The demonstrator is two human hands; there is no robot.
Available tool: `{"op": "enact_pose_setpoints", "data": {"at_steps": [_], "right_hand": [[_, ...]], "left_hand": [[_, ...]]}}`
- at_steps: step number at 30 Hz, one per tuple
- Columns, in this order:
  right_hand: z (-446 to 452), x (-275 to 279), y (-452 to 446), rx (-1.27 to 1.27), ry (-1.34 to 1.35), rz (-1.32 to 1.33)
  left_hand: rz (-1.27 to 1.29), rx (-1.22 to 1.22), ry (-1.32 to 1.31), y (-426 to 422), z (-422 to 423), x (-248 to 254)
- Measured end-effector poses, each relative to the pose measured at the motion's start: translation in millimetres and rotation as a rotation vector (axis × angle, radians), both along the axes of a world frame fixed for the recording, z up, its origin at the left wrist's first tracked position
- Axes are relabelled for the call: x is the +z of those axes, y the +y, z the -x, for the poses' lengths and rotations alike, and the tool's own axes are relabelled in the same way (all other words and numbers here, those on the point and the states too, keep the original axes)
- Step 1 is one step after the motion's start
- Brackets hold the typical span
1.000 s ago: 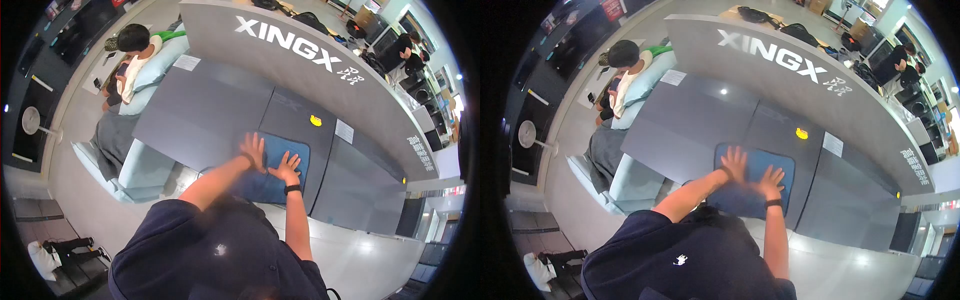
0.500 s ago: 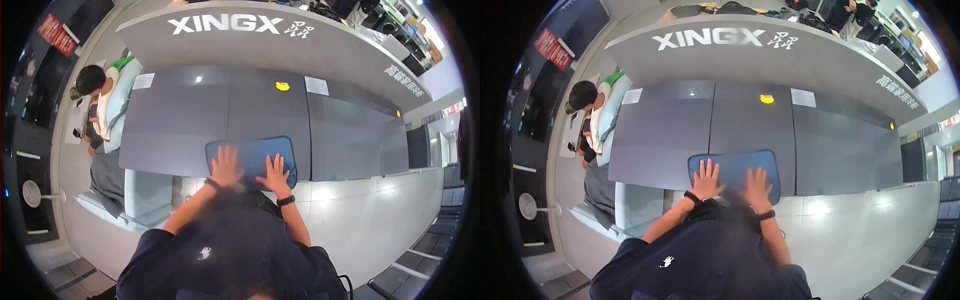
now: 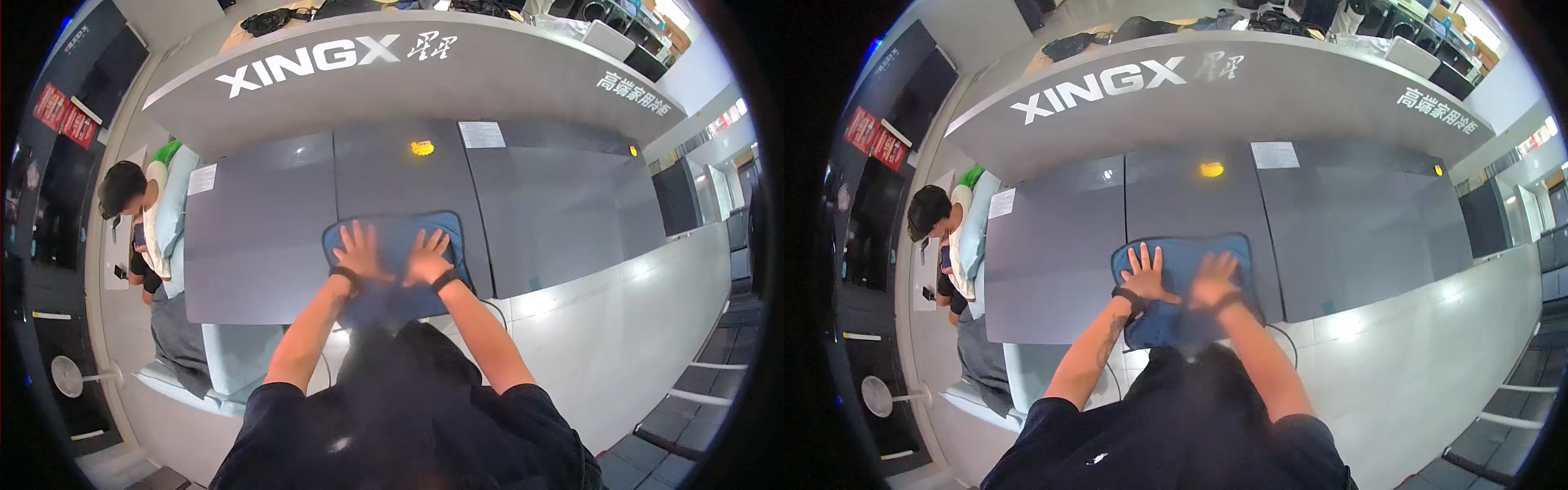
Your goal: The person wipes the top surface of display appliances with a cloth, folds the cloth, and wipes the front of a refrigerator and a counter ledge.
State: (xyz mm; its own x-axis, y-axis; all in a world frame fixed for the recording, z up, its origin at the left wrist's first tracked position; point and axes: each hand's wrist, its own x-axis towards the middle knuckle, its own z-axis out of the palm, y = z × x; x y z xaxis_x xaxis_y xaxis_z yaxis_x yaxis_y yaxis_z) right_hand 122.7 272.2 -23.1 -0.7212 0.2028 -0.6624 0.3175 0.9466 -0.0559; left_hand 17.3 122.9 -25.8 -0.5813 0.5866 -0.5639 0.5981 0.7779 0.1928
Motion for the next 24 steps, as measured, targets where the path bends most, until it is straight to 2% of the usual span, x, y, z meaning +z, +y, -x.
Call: {"op": "enact_pose_setpoints", "data": {"at_steps": [3, 5, 6, 9, 11, 13, 16, 19, 23, 24], "right_hand": [[29.0, -0.4, 2.6, -0.317, -0.003, 0.012], [48.9, -31.5, 21.2, -0.173, 0.025, -0.004], [54.3, -35.7, 27.9, -0.198, 0.060, 0.015], [39.3, 5.7, 24.5, -0.387, 0.199, 0.093], [31.0, -5.4, 20.9, -0.373, 0.225, 0.039], [9.4, -15.0, 37.9, -0.258, 0.304, 0.081], [-30.9, -28.8, 54.5, -0.198, 0.396, 0.158], [-67.6, -35.7, 45.1, -0.236, 0.460, 0.165], [-96.8, -38.2, 17.1, -0.223, 0.399, 0.079], [-113.0, -43.7, 4.9, -0.211, 0.372, 0.086]], "left_hand": [[0.027, 0.013, -0.029, 10.2, 14.5, -1.6], [0.013, -0.005, -0.025, 16.7, 38.6, -3.2], [-0.015, 0.011, 0.021, 19.2, 45.8, -4.6], [-0.031, 0.022, 0.077, 29.1, 67.5, -18.3], [-0.043, 0.016, 0.063, 22.1, 64.2, -29.1], [-0.068, -0.010, 0.065, 18.8, 72.9, -29.5], [-0.105, 0.030, 0.233, 8.4, 25.2, -21.4], [-0.135, 0.096, 0.221, -25.4, -25.9, -49.7], [-0.279, 0.145, 0.327, -61.1, -80.3, -66.5], [-0.237, 0.098, 0.307, -66.7, -97.4, -46.1]]}}
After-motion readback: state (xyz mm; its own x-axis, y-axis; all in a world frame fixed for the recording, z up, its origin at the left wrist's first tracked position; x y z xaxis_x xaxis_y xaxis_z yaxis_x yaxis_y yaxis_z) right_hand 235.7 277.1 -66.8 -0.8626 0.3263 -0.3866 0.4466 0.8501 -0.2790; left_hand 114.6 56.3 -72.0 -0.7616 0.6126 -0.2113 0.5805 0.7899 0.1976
